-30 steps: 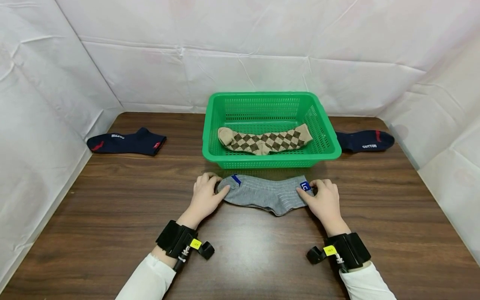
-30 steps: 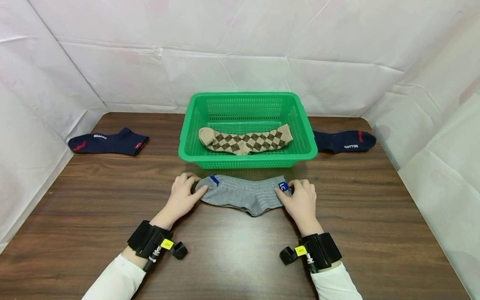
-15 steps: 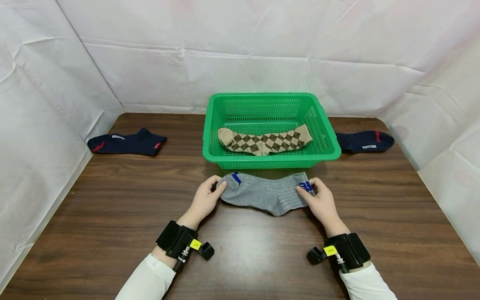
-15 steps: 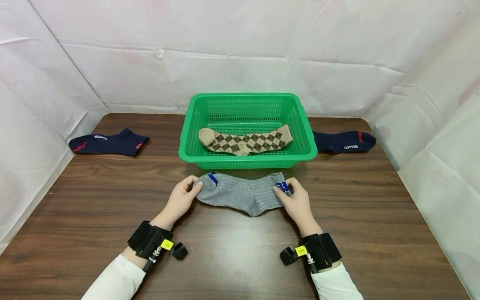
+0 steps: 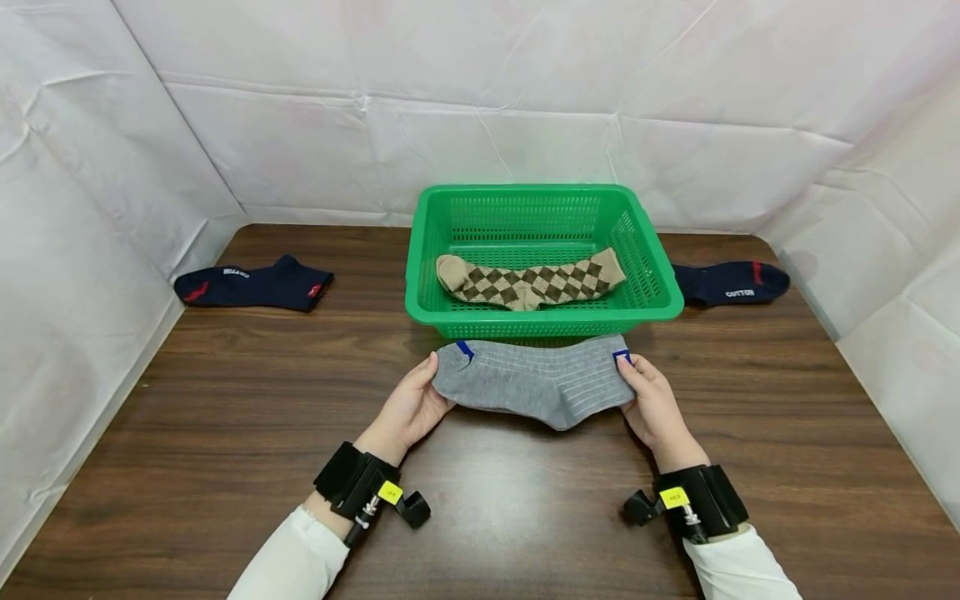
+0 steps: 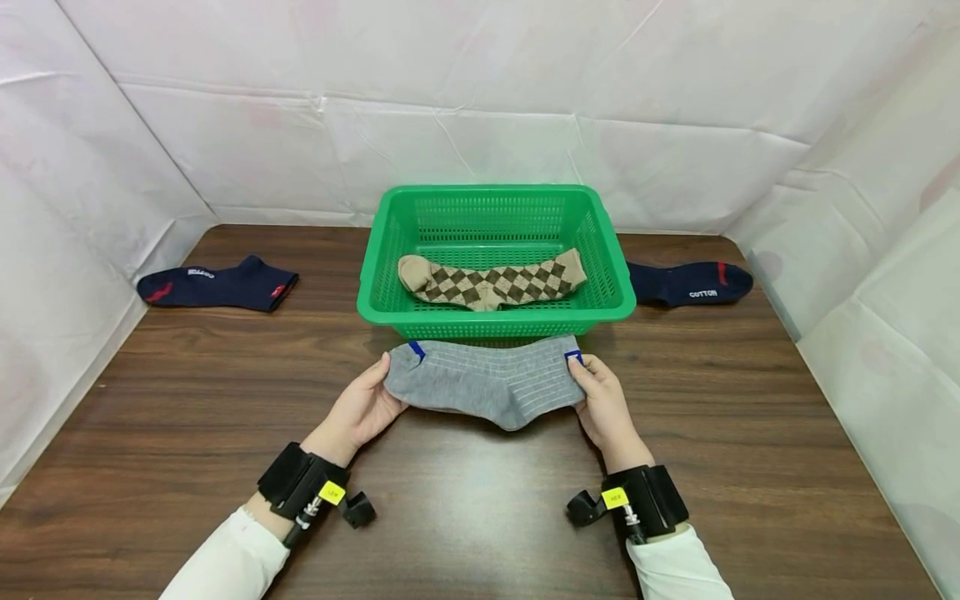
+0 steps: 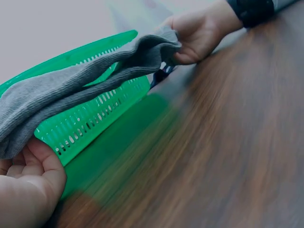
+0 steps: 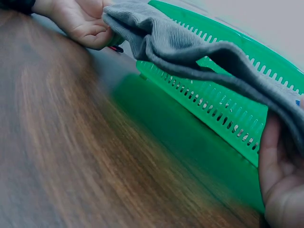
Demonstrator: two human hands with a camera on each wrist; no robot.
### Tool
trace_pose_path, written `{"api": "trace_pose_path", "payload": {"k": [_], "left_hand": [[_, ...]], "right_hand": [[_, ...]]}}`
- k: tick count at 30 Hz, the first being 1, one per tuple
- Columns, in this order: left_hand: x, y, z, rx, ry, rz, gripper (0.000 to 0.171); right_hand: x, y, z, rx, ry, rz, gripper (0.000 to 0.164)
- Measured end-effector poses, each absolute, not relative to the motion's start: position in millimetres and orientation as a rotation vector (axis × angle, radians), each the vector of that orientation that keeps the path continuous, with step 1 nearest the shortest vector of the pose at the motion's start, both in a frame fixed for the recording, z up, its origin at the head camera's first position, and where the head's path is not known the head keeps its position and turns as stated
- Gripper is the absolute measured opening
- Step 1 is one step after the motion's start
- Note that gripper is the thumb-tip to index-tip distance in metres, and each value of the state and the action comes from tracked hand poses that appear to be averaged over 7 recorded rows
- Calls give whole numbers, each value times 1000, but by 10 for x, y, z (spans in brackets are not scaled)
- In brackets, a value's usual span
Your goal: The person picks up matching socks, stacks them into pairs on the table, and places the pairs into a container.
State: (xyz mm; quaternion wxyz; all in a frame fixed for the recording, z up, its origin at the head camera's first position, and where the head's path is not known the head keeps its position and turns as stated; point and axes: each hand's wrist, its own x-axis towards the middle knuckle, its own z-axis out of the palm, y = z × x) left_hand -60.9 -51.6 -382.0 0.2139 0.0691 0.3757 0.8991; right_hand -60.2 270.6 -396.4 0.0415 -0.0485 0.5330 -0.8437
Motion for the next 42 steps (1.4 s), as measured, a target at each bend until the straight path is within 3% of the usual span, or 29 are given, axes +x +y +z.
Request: {"api": "trace_pose_path", "payload": {"k": [6,11,14,17,24,28,33,37,42], "left_hand": [[-598,-499,-3834,204,803,2541,44],[-610,-467,-3836,149,893,2585,28],[-614,-445,-3818,26,977,2609,17],[-612,-430,-3803,-74,1030,2617,18],[-581,-377,-3791,-167,1168,2659,22],[-531,-318,-3788,-237,1223,2737,22],[-456,-298,-3763,-197,1312,2757,24],[-395,-302,-3685,-104,1494,2687,34],[-283,-315,-3439,10,1671,2627,33]], "right_hand": [[-621,2723,-3980,-188,1388,-2655,23],[-619,2718,-3979,-185,1354,-2655,22],[-615,2698,-3958,-104,1465,-2636,17],[-604,2669,-3924,28,1668,-2574,7],[-577,2636,-3872,137,1937,-2426,30],[-581,2684,-3893,87,1996,-2379,30],[-556,2737,-3895,-54,2055,-2263,13],[-510,2789,-3836,-318,1966,-2234,20],[-429,2804,-3622,-640,1741,-2300,26]]}}
